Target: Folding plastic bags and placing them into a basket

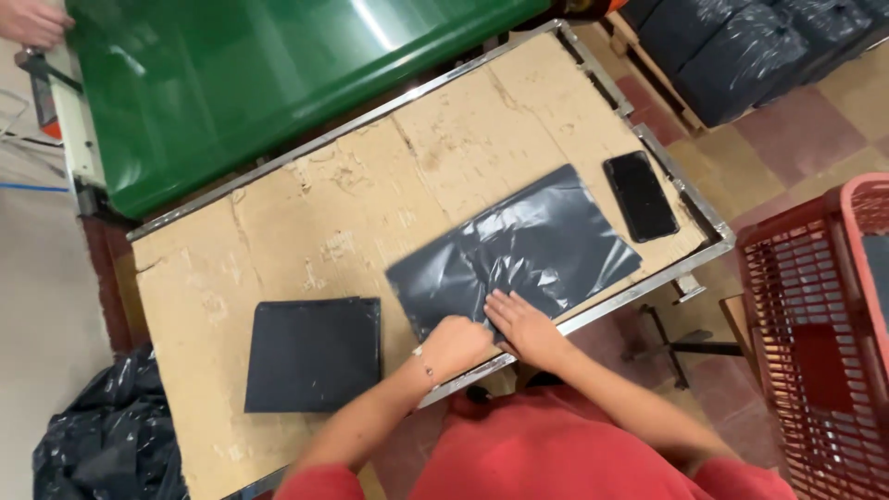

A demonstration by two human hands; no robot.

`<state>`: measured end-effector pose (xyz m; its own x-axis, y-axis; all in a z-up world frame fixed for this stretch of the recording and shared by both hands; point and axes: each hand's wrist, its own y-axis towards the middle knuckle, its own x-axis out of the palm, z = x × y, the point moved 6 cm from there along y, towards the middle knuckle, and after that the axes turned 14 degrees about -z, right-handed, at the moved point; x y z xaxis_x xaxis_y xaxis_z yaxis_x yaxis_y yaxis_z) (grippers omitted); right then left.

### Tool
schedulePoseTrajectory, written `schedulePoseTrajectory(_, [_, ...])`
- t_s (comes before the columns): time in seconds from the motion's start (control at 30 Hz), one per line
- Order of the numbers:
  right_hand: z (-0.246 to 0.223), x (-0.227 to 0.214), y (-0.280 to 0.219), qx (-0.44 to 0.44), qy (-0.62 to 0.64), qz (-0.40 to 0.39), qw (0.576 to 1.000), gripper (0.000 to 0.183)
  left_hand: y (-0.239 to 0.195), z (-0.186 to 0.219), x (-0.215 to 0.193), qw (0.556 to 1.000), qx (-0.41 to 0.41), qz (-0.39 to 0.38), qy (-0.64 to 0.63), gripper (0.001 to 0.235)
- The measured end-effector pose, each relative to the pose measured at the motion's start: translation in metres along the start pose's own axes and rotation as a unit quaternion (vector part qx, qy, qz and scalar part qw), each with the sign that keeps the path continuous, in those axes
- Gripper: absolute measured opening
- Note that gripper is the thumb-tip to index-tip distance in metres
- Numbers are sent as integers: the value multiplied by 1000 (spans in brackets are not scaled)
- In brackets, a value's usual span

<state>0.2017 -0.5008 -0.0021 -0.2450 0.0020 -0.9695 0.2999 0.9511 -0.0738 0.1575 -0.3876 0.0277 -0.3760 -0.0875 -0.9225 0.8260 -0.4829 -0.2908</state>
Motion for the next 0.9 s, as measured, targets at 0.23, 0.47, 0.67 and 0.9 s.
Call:
schedulePoseTrajectory(0.23, [52,11,-83,31,379,53,923,40,117,-81,-70,932,42,-100,-347,48])
schedulePoseTrajectory(0.47, [105,33,-134,328,850,248,331,40,145,-165,-24,818,-206,-99,-527,62])
schedulePoseTrajectory(0.67, [122,36,-134,333,889,224,223,48,147,-119,-82,913,-224,53,-336,37])
schedulePoseTrajectory(0.9, [135,63,-141,347,865,218,289,35,184,-79,-88,936,-329,116,-44,31])
